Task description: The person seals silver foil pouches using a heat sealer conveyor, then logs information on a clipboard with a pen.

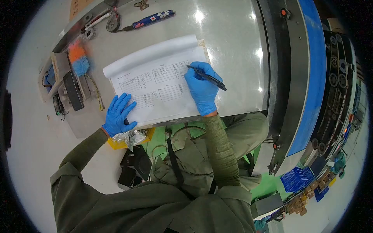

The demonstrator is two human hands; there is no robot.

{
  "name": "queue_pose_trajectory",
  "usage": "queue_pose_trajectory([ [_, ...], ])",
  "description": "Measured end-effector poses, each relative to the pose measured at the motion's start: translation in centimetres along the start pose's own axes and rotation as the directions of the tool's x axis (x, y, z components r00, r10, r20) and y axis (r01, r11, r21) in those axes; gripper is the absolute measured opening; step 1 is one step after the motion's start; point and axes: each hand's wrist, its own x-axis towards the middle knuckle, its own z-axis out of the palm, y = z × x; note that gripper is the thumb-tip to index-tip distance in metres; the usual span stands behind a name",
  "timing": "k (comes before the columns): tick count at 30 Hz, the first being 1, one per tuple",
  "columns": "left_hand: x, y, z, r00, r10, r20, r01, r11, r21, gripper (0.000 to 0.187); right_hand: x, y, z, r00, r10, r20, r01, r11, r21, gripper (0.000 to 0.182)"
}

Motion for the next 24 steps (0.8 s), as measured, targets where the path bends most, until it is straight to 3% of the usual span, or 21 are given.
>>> queue_pose_trajectory([
  [12, -0.12, -0.18, 0.27, 1.000, 0.008, -0.002, -0.008, 1.000, -0.004, 0.074, 0.02, -0.39, 0.43, 0.993, -0.120, -0.023, 0.118, 0.991, -0.066, 0.011],
  [24, -0.20, -0.19, 0.29, 1.000, 0.005, 0.005, -0.005, 1.000, 0.000, 0.074, 0.01, -0.06, 0.22, 0.998, -0.054, -0.037, 0.052, 0.997, -0.051, 0.012],
])
